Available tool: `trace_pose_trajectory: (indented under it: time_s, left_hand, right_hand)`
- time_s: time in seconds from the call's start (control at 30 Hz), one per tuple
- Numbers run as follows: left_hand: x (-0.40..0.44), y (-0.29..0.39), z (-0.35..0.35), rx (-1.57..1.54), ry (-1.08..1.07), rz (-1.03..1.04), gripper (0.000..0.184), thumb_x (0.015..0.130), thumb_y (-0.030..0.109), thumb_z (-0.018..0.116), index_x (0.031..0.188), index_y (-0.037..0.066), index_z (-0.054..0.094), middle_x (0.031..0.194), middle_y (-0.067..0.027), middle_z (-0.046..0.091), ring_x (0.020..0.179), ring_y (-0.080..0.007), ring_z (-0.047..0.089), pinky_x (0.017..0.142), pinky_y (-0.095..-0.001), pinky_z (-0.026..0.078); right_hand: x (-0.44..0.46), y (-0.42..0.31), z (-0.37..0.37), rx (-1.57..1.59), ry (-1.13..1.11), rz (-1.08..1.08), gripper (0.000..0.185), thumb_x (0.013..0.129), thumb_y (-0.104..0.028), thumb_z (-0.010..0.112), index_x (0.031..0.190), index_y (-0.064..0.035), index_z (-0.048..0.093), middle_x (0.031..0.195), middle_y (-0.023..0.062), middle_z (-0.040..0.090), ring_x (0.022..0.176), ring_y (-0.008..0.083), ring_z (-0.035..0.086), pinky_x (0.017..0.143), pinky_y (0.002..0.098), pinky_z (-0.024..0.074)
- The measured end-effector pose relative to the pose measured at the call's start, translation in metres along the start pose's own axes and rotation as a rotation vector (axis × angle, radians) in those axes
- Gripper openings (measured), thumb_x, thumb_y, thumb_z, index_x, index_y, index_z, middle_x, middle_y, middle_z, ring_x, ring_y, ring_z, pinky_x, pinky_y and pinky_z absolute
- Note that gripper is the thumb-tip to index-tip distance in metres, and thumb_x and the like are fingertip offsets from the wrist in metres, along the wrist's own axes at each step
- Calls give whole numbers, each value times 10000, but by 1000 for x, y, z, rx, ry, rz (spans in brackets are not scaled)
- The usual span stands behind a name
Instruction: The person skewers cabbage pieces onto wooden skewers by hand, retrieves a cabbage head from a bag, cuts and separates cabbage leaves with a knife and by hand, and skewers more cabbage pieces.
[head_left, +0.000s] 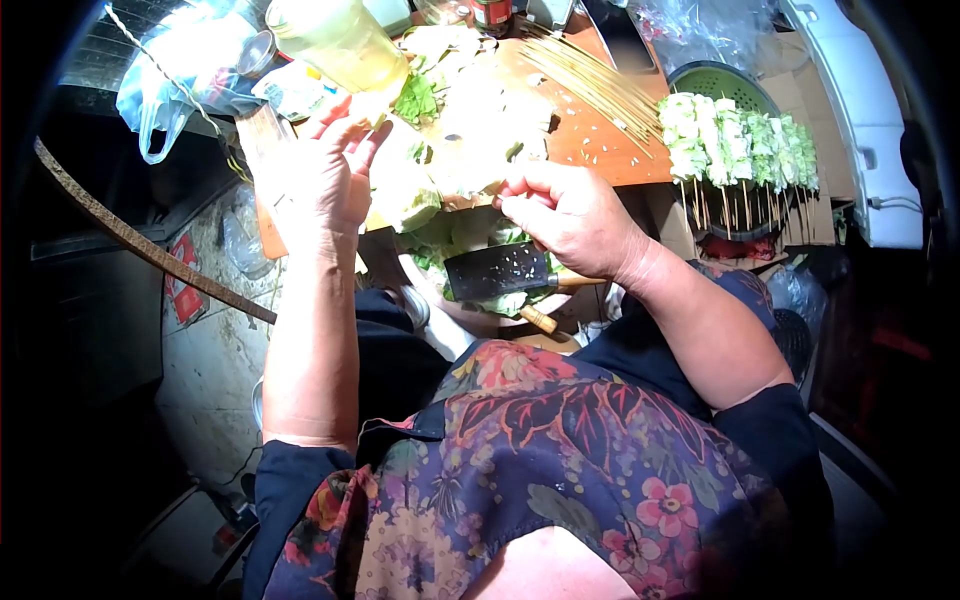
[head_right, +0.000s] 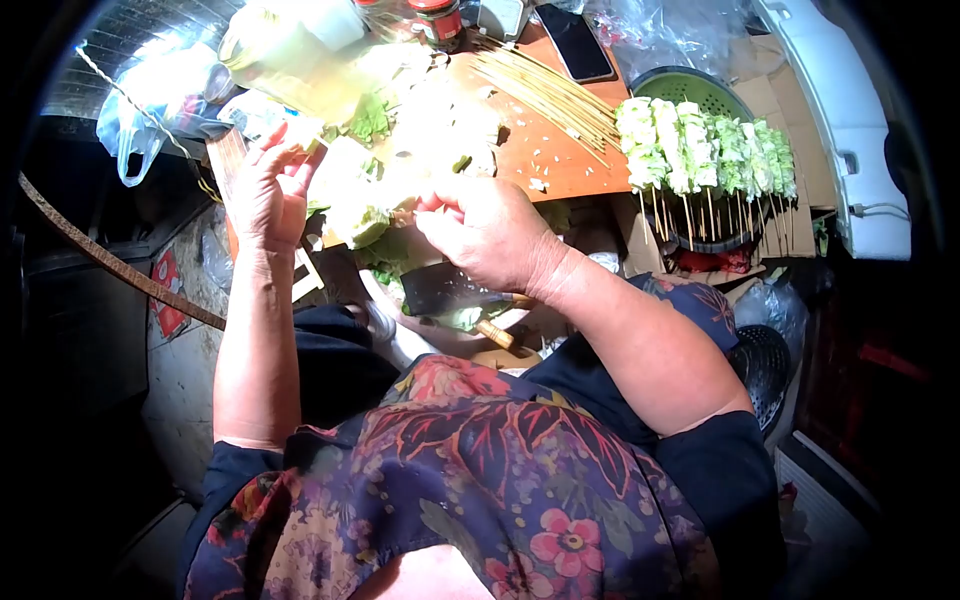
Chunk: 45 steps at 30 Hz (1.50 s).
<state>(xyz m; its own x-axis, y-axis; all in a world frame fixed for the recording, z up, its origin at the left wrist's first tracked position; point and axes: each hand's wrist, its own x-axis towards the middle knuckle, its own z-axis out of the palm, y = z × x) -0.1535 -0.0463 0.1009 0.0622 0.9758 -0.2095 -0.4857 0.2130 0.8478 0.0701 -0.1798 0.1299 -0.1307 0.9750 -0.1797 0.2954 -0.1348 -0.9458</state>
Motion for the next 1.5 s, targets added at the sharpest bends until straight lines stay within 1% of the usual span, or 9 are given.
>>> trace_pose_trajectory:
  time_s: [0.57, 0.67, 0.73, 0.97, 1.1, 1.17, 1.23, 1.3, 1.5]
  left_hand:
    - [3, -3, 1, -57, 69, 4, 374, 770, -53, 672, 1125, -70, 559, 1037, -124, 613, 952, -203, 599, 982, -374, 432]
    - [8, -6, -3, -38, 32, -20, 437, 770, -52, 664, 1184, -73, 526, 1052, -119, 614, 996, -207, 590, 990, -356, 419]
    - [11, -6, -6, -46, -23, -40, 407, 772, -64, 656, 1164, -72, 545, 1069, -119, 617, 1031, -213, 580, 989, -354, 422]
    - [-1, -13, 9, 38, -46, 6, 390, 776, -60, 681, 1135, -95, 533, 1099, -150, 597, 971, -229, 602, 924, -350, 483]
    - [-18, -18, 29, 120, -15, 42, 429, 772, -27, 715, 1166, -78, 555, 1105, -160, 609, 995, -213, 592, 938, -324, 463]
    - [-36, -23, 52, 223, -45, -25, 412, 776, -9, 726, 1161, -54, 587, 1103, -164, 619, 1009, -187, 585, 933, -294, 454]
    - [-37, -40, 48, 213, -205, -90, 345, 816, 43, 702, 1138, -40, 609, 1107, -140, 627, 1029, -169, 574, 941, -298, 444]
    - [-40, -41, 51, 166, -239, -106, 312, 843, 76, 677, 1130, -33, 618, 1106, -127, 630, 1028, -162, 573, 945, -302, 442]
    - [-34, -54, 58, 204, -296, -120, 322, 946, 169, 511, 1201, -19, 571, 1196, -120, 602, 1119, -191, 549, 998, -335, 403]
  right_hand:
    - [-5, -3, -2, 113, -6, 36, 104, 903, -107, 591, 934, -14, 623, 603, -85, 469, 525, -4, 393, 485, 195, 314]
    - [-5, -4, -2, 126, 12, 74, 122, 844, -133, 628, 882, -17, 637, 627, -19, 534, 572, 56, 472, 550, 242, 418]
    - [-6, -4, -1, 100, 2, 11, 98, 904, -101, 586, 930, -12, 618, 584, -87, 460, 517, -4, 394, 482, 193, 315]
    - [-9, -2, 10, 201, 37, 48, 89, 914, -82, 574, 913, -1, 611, 585, -94, 450, 512, -9, 379, 481, 188, 314]
    - [-8, 0, 15, 231, 65, -16, 96, 918, -89, 571, 907, -2, 611, 583, -74, 471, 505, 0, 408, 471, 189, 328]
    - [-3, 1, 12, 167, 163, -3, 111, 870, -100, 584, 874, 8, 611, 607, 34, 564, 542, 93, 504, 544, 269, 431]
    - [1, 4, 9, 195, 196, 22, 125, 871, -112, 585, 855, 9, 610, 624, 62, 592, 555, 109, 531, 555, 282, 447]
    - [3, 9, 7, 200, 219, 18, 123, 917, -127, 574, 891, -14, 616, 586, -49, 502, 505, 23, 453, 478, 198, 369]
    - [2, 15, -2, 221, 202, 92, 141, 920, -139, 572, 884, -10, 616, 588, -42, 505, 515, 26, 457, 491, 194, 378]
